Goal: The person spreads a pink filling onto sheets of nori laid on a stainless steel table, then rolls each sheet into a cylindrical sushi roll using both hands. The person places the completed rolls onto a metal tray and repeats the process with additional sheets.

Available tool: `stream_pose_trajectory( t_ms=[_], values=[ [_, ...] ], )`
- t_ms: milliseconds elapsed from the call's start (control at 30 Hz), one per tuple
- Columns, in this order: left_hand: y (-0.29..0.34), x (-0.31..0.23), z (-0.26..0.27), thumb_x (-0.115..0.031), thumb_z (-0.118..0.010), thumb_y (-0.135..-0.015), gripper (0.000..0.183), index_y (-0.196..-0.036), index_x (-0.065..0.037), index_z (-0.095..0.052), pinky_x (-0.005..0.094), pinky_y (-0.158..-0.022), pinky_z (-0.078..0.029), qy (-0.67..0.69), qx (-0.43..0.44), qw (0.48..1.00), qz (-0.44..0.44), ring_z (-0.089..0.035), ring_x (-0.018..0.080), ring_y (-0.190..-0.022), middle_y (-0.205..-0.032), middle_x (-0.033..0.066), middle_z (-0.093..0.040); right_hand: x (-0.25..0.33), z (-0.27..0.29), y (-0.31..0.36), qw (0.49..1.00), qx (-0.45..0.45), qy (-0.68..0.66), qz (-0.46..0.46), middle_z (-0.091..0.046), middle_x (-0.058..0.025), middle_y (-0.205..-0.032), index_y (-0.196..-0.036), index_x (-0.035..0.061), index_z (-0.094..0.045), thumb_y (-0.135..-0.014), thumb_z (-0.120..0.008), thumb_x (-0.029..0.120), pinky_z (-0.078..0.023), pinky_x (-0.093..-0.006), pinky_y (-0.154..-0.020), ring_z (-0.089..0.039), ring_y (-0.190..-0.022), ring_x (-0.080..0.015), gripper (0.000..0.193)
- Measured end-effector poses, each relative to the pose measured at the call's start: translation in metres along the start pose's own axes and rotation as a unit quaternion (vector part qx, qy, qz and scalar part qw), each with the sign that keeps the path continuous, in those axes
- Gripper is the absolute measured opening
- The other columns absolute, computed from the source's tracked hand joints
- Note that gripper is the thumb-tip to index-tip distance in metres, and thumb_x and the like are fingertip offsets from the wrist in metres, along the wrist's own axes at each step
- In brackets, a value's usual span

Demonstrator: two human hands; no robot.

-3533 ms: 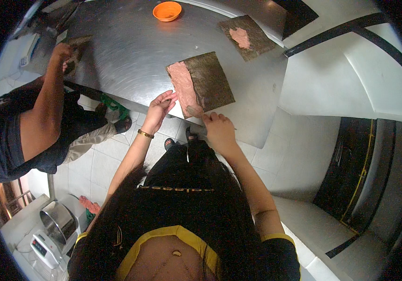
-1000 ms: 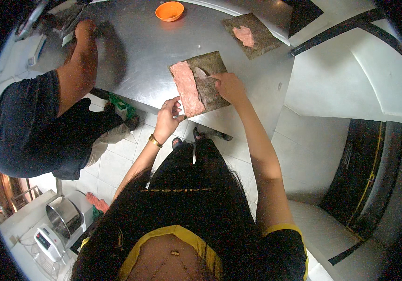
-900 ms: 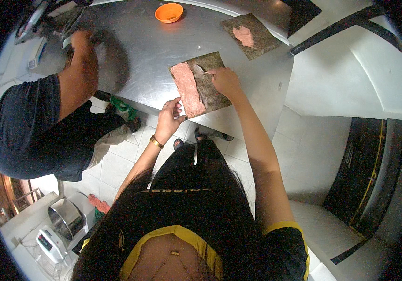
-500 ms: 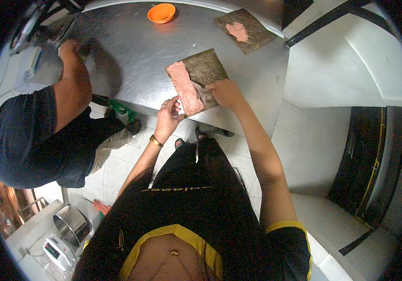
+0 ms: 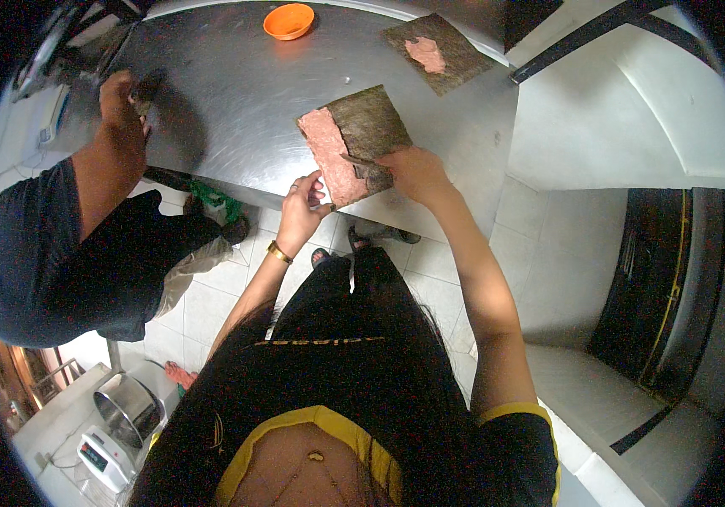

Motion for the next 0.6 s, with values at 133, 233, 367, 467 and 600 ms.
stream_pose_trajectory(
  t_ms=[133,233,367,467,600],
  values=[
    [0.0,-0.001,0.0,0.002,-0.076,-0.066,0.066,-0.127,-0.003,-0.052,0.0279,-0.076,-0.055,-0.006,0.002,1.0,0.003,-0.061,0.0169,-0.085,-0.1,0.0089,-0.057,0.018,-0.001,-0.006,0.985,0.065,0.152,0.045,-0.063,-0.0075,-0.1,-0.108,0.0164,-0.067,-0.076,-0.053,0.004,-0.05,-0.0395,-0.082,-0.062,-0.093,-0.0275,0.037],
    [0.001,0.001,-0.001,0.003,-0.075,-0.065,0.066,-0.126,-0.003,-0.052,0.028,-0.075,-0.055,0.003,-0.003,1.0,0.003,-0.061,0.0172,-0.085,-0.1,0.0091,-0.057,0.019,-0.002,0.013,0.984,0.076,0.142,0.079,-0.062,-0.0063,-0.097,-0.107,0.0171,-0.068,-0.076,-0.052,0.003,-0.047,-0.0399,-0.087,-0.06,-0.097,-0.0264,0.038],
    [0.002,0.006,0.0,0.003,-0.075,-0.064,0.066,-0.126,-0.003,-0.052,0.0283,-0.074,-0.055,0.004,-0.013,1.0,0.002,-0.061,0.0174,-0.083,-0.098,0.0088,-0.056,0.016,0.014,0.02,0.984,0.055,0.119,0.118,-0.061,-0.006,-0.096,-0.107,0.0162,-0.068,-0.075,-0.051,0.001,-0.046,-0.0398,-0.088,-0.059,-0.097,-0.0263,0.04],
    [0.007,0.003,-0.002,0.003,-0.076,-0.064,0.067,-0.126,-0.003,-0.053,0.0285,-0.074,-0.055,-0.001,-0.006,1.0,0.008,-0.061,0.0174,-0.083,-0.098,0.0086,-0.056,0.014,0.018,0.009,0.994,0.039,0.086,0.055,-0.062,-0.0071,-0.098,-0.108,0.0161,-0.068,-0.076,-0.051,0.002,-0.046,-0.04,-0.087,-0.06,-0.097,-0.0265,0.039],
    [0.007,-0.002,-0.001,0.003,-0.075,-0.064,0.067,-0.126,-0.003,-0.053,0.0291,-0.074,-0.055,0.003,-0.007,1.0,0.003,-0.061,0.0178,-0.083,-0.097,0.009,-0.056,0.003,0.007,-0.022,0.995,-0.019,0.079,0.058,-0.062,-0.0074,-0.099,-0.112,0.0173,-0.066,-0.079,-0.051,0.007,-0.047,-0.0411,-0.087,-0.061,-0.096,-0.0274,0.037]
  ],
)
Point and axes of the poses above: each hand's wrist, its own y-axis away from the middle knuckle, its own z-axis out of the back of the hand, x = y × z, the point moved 2 cm from there along -y, towards the middle knuckle
